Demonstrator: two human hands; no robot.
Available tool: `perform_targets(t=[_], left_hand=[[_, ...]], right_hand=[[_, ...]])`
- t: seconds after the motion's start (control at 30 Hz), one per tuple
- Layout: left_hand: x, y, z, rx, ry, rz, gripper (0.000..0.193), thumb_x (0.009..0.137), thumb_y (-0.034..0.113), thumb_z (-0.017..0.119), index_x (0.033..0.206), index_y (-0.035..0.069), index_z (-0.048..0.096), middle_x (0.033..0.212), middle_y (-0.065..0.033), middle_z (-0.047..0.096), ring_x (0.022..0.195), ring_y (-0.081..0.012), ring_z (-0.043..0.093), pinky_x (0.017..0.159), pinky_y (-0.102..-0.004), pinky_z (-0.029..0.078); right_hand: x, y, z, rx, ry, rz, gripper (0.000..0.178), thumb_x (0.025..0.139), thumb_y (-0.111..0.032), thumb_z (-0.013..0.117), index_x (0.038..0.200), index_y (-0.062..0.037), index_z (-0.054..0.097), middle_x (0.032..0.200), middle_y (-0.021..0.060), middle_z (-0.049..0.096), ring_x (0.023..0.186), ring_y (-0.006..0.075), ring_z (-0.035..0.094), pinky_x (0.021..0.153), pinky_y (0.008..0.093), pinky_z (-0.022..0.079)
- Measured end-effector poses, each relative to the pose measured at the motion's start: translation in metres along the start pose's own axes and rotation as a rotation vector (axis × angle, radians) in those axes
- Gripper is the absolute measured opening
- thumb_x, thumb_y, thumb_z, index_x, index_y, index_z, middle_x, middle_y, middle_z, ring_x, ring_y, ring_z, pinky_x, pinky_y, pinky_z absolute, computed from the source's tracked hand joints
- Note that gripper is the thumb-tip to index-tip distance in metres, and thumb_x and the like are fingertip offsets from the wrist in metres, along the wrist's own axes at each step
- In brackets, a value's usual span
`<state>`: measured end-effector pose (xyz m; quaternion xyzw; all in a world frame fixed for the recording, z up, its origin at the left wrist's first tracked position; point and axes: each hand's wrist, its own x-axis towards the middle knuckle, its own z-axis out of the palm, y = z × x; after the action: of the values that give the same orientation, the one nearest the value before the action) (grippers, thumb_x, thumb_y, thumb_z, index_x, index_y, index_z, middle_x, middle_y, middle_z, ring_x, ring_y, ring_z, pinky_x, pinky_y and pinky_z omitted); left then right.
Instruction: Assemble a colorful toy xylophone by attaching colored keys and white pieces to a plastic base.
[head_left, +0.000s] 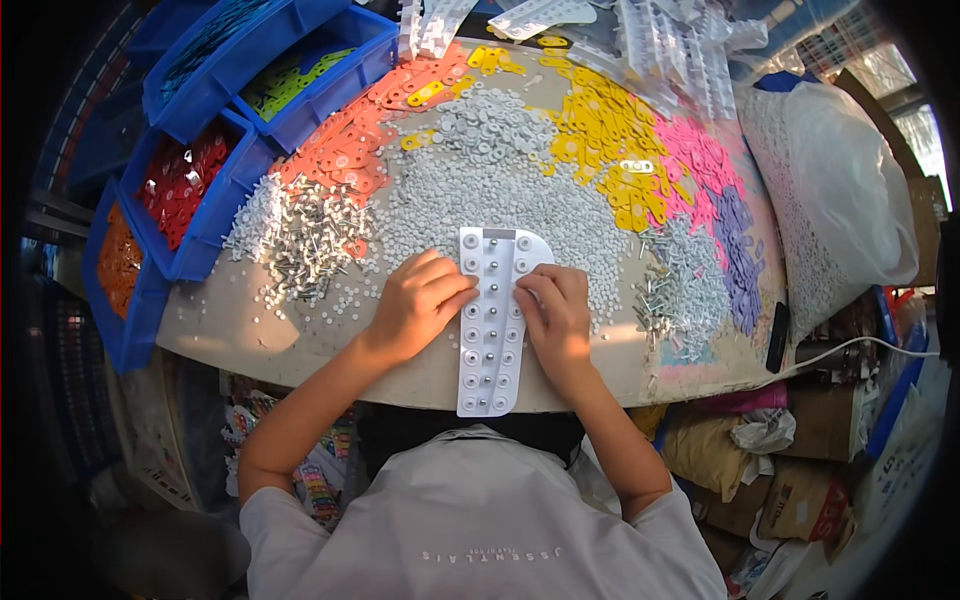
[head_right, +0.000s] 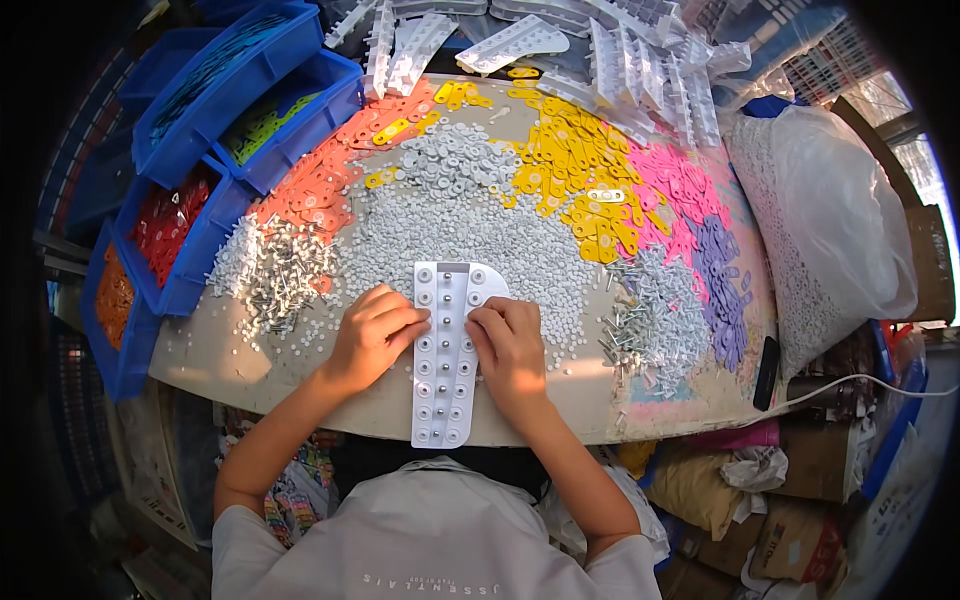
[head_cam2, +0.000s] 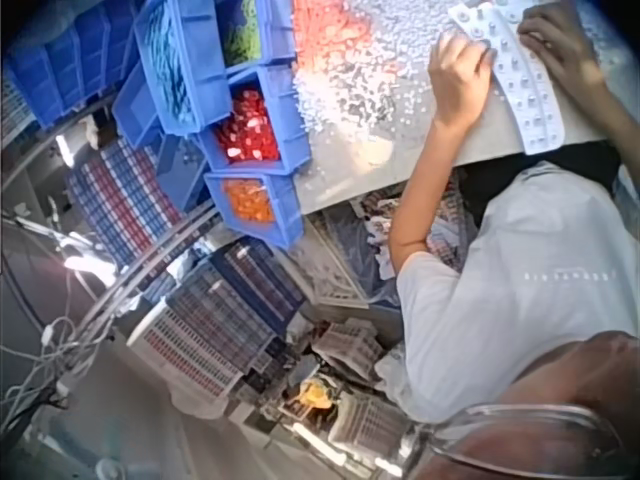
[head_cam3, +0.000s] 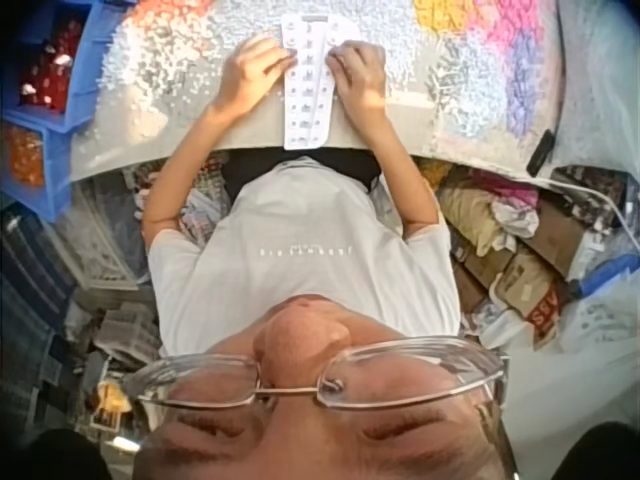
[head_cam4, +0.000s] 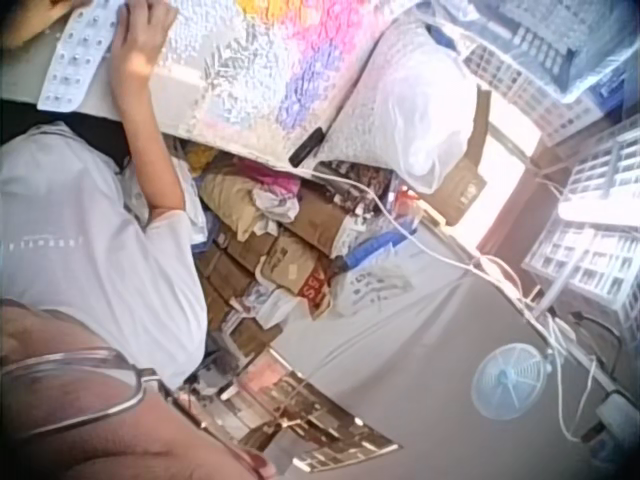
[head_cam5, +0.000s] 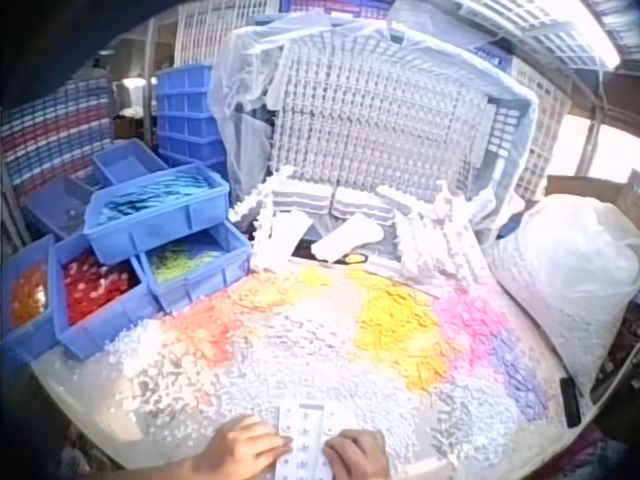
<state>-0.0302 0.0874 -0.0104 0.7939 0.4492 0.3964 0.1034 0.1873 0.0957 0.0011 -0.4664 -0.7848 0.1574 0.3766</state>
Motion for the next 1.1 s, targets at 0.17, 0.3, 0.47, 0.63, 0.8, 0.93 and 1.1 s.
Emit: perform_targets(t=[0.17,0.3,0.47,0.63,0.8,0.93,1.1], left_hand=[[-0.013,0.020,0.014,-0.205,0.106,-0.409,0.012,0.079,0.006,0.079,0.089,0.003,0.074,0.069,-0.0057,0.062,0.060,-0.0203,0.060,0.055,-0.0329,0.047],[-0.012,0.022,0.015,-0.220,0.152,-0.412,0.008,0.082,0.005,0.077,0.089,0.003,0.074,0.070,-0.0071,0.063,0.057,-0.0193,0.060,0.053,-0.0319,0.046],[0.022,0.006,-0.007,-0.232,0.090,-0.466,0.007,0.087,0.009,0.072,0.090,0.002,0.071,0.070,-0.0071,0.063,0.059,-0.0184,0.060,0.055,-0.0315,0.046],[0.087,-0.072,-0.031,0.149,-0.022,-0.351,0.010,0.088,0.012,0.066,0.095,0.006,0.068,0.092,-0.0116,0.070,0.094,-0.0294,0.067,0.080,-0.0424,0.052],[0.116,-0.140,-0.016,0.190,-0.004,-0.308,0.014,0.088,0.015,0.068,0.098,0.005,0.069,0.097,-0.0123,0.070,0.096,-0.0301,0.066,0.083,-0.0401,0.052],[0.123,-0.144,-0.004,0.221,-0.033,-0.291,0.014,0.085,0.014,0.073,0.096,0.006,0.069,0.096,-0.0122,0.069,0.095,-0.0308,0.066,0.081,-0.0412,0.052],[0.121,-0.146,0.006,0.253,-0.010,-0.226,0.014,0.081,0.008,0.075,0.089,0.004,0.065,0.093,-0.0120,0.068,0.091,-0.0317,0.065,0.078,-0.0437,0.051]], right_hand=[[0.001,0.000,-0.002,-0.012,-0.005,-0.021,0.017,0.079,0.000,0.076,0.095,-0.0021,0.069,0.098,0.0091,0.063,0.092,0.0300,0.057,0.078,0.0389,0.049],[0.001,0.003,-0.001,0.008,-0.004,-0.045,0.018,0.079,0.000,0.076,0.095,-0.0028,0.069,0.099,0.0092,0.063,0.093,0.0302,0.057,0.079,0.0391,0.049],[0.003,0.003,-0.004,-0.014,-0.031,-0.050,0.015,0.080,-0.003,0.076,0.094,-0.0034,0.068,0.099,0.0087,0.063,0.093,0.0299,0.058,0.079,0.0388,0.049],[0.016,0.001,-0.014,0.013,-0.088,-0.022,0.011,0.085,-0.006,0.073,0.092,-0.0026,0.067,0.095,0.0100,0.064,0.091,0.0298,0.059,0.080,0.0396,0.049],[0.065,0.018,-0.013,0.075,0.037,0.094,0.007,0.091,-0.008,0.067,0.091,-0.0010,0.067,0.089,0.0132,0.066,0.085,0.0313,0.062,0.078,0.0412,0.049],[0.108,0.063,-0.003,-0.025,0.071,0.136,0.008,0.090,-0.009,0.067,0.092,-0.0008,0.068,0.087,0.0152,0.069,0.083,0.0323,0.063,0.077,0.0421,0.049],[0.144,0.096,0.016,-0.083,0.019,0.144,0.009,0.088,-0.011,0.069,0.091,-0.0021,0.070,0.086,0.0160,0.069,0.084,0.0346,0.064,0.077,0.0447,0.050]])
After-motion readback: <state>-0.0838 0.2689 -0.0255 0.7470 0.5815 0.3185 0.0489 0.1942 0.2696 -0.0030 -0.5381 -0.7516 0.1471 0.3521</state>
